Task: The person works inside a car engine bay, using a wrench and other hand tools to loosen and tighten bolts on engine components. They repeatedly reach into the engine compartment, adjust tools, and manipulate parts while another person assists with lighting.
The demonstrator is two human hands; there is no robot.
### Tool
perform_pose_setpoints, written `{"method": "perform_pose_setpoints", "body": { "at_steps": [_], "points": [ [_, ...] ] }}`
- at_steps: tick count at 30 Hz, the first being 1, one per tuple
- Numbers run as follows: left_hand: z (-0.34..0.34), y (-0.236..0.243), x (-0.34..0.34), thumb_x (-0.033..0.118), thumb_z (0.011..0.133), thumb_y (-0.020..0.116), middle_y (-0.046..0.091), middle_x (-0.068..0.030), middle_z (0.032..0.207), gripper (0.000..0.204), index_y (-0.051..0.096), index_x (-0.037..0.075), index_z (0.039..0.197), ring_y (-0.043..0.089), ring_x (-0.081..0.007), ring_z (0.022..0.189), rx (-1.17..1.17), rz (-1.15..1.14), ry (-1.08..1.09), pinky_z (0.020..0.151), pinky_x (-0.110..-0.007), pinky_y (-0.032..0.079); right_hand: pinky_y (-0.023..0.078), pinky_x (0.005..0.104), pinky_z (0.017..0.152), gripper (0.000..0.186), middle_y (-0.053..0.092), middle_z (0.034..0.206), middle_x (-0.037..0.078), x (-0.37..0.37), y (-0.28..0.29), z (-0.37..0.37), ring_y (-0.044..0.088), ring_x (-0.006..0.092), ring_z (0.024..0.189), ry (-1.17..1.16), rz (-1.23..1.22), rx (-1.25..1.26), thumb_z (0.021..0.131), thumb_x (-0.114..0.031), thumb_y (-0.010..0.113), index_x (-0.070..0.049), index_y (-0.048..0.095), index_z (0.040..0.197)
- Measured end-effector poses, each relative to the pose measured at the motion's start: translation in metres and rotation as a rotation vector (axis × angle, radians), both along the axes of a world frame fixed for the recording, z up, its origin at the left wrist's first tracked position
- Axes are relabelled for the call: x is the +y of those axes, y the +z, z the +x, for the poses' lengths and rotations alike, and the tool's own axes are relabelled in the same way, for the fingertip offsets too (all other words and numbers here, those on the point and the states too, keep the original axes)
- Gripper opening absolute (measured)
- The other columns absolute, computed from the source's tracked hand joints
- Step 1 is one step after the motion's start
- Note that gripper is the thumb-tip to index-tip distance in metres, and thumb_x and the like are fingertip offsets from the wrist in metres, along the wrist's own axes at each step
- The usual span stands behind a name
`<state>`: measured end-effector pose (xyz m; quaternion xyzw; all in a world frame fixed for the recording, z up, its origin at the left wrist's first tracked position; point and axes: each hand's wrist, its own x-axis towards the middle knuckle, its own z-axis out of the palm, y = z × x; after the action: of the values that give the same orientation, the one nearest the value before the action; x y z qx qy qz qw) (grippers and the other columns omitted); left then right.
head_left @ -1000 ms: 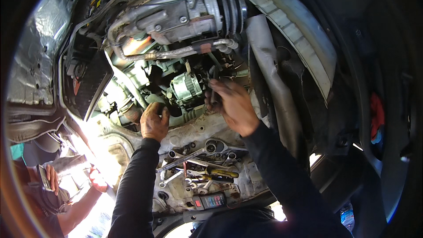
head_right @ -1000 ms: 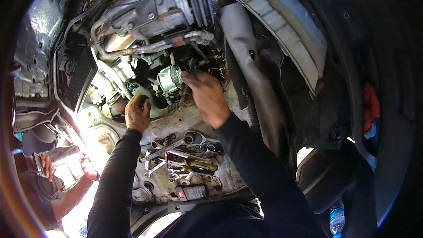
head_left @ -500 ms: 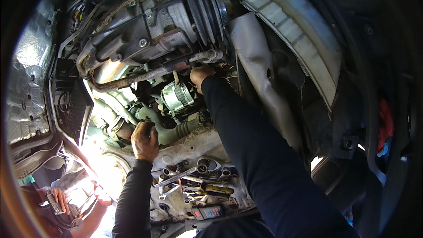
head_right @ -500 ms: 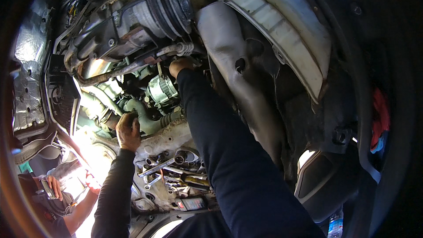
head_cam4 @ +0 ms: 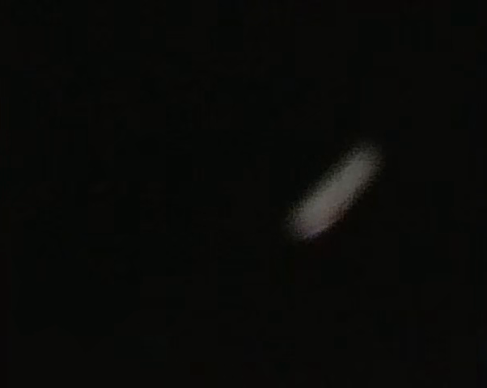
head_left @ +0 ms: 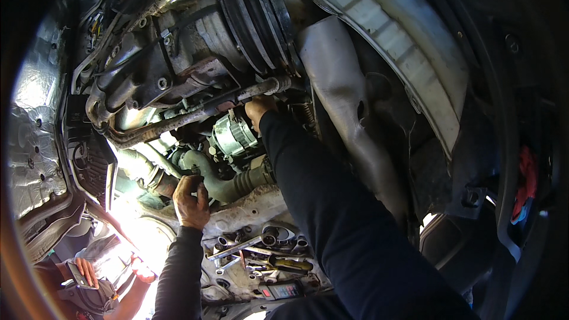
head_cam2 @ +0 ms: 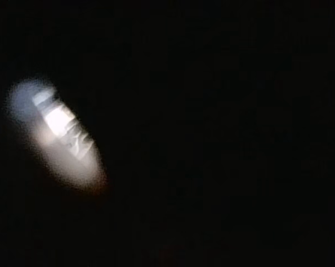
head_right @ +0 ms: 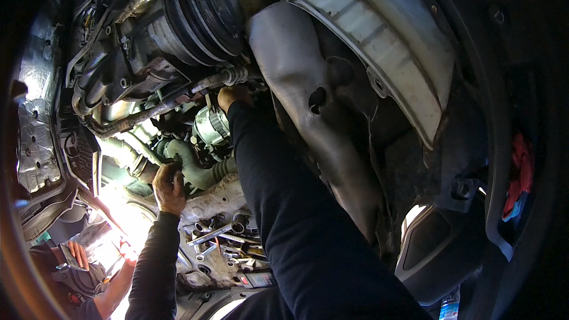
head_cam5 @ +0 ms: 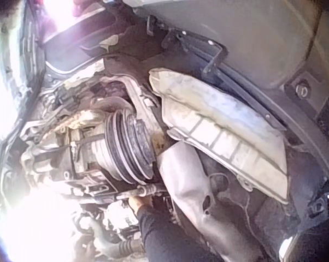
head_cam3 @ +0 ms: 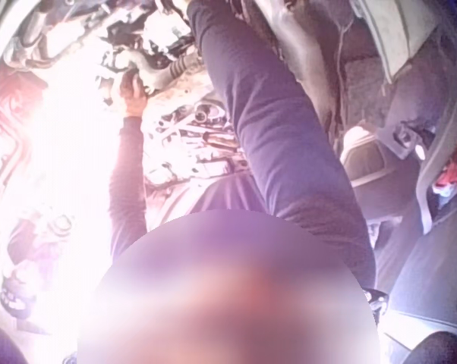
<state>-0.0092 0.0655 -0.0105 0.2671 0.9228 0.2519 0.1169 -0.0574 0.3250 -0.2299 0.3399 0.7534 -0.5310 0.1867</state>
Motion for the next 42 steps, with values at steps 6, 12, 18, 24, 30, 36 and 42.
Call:
{"method": "perform_pose_setpoints", "body": {
  "at_steps": [6,12,18,24,30,36,42],
  "points": [
    [0.0,0.0,-0.002,0.01,0.09,0.061,0.067,-0.019,0.092,0.018,0.067,-0.002,0.102,0.068,-0.0385,0.086,-0.011,0.005,0.009,0.081,-0.043,0.053,0.057,0.0452,0.087,0.036,0.073,0.117,0.027,-0.007,0.031,-0.008,0.073,0.0362,0.105,-0.57,-0.346,-0.01,0.101,-0.019,0.047,0.001,0.066,0.125],
    [0.0,0.001,0.0,0.005,0.087,0.062,0.066,-0.0182,0.09,0.014,0.067,-0.002,0.1,0.067,-0.0385,0.084,0.028,0.048,-0.01,0.078,-0.043,0.053,0.054,0.0424,0.059,0.023,0.074,0.088,0.021,0.004,0.045,-0.007,0.071,0.0259,0.065,-0.397,-0.527,-0.161,0.097,-0.014,0.053,-0.001,0.07,0.107],
    [-0.001,0.003,0.003,0.005,0.087,0.064,0.067,-0.0185,0.092,0.016,0.067,-0.002,0.1,0.068,-0.0383,0.085,-0.048,0.07,0.045,0.079,-0.043,0.055,0.052,0.0439,0.051,0.026,0.069,0.074,0.023,0.003,0.037,0.001,0.066,0.0288,0.054,0.054,-0.146,-0.135,0.095,-0.011,0.049,0.006,0.068,0.089],
    [0.001,0.002,0.0,0.005,0.087,0.065,0.066,-0.0176,0.092,0.015,0.067,-0.002,0.1,0.069,-0.0366,0.084,-0.042,0.082,0.047,0.078,-0.042,0.056,0.056,0.043,0.102,0.044,0.068,0.13,0.03,0.005,0.038,0.015,0.069,0.0374,0.121,-0.047,-0.091,-0.194,0.093,-0.024,0.057,0.006,0.072,0.121],
    [0.001,-0.001,-0.001,0.005,0.087,0.065,0.066,-0.0171,0.093,0.016,0.067,-0.001,0.101,0.069,-0.0364,0.085,-0.037,0.099,0.052,0.078,-0.042,0.056,0.058,0.0419,0.097,0.039,0.075,0.116,0.027,0.004,0.053,0.009,0.074,0.0359,0.11,0.145,0.153,-0.122,0.092,-0.024,0.056,0.005,0.075,0.11],
    [0.001,-0.001,-0.003,0.006,0.087,0.065,0.066,-0.0166,0.092,0.016,0.068,-0.001,0.101,0.069,-0.0361,0.085,-0.041,0.085,0.06,0.078,-0.042,0.056,0.06,0.0418,0.087,0.035,0.079,0.091,0.02,0.015,0.082,0.01,0.078,0.0324,0.091,0.079,0.106,-0.158,0.091,-0.026,0.056,0.001,0.076,0.099],
    [0.001,-0.001,-0.001,0.006,0.087,0.065,0.066,-0.0166,0.093,0.016,0.068,-0.001,0.102,0.069,-0.0358,0.085,-0.03,0.085,0.047,0.078,-0.042,0.056,0.053,0.0342,0.056,0.039,0.072,0.082,0.009,0.025,0.081,-0.004,0.069,0.0199,0.067,0.031,-0.056,-0.179,0.105,-0.041,0.05,-0.009,0.066,0.091]
  ]
}}
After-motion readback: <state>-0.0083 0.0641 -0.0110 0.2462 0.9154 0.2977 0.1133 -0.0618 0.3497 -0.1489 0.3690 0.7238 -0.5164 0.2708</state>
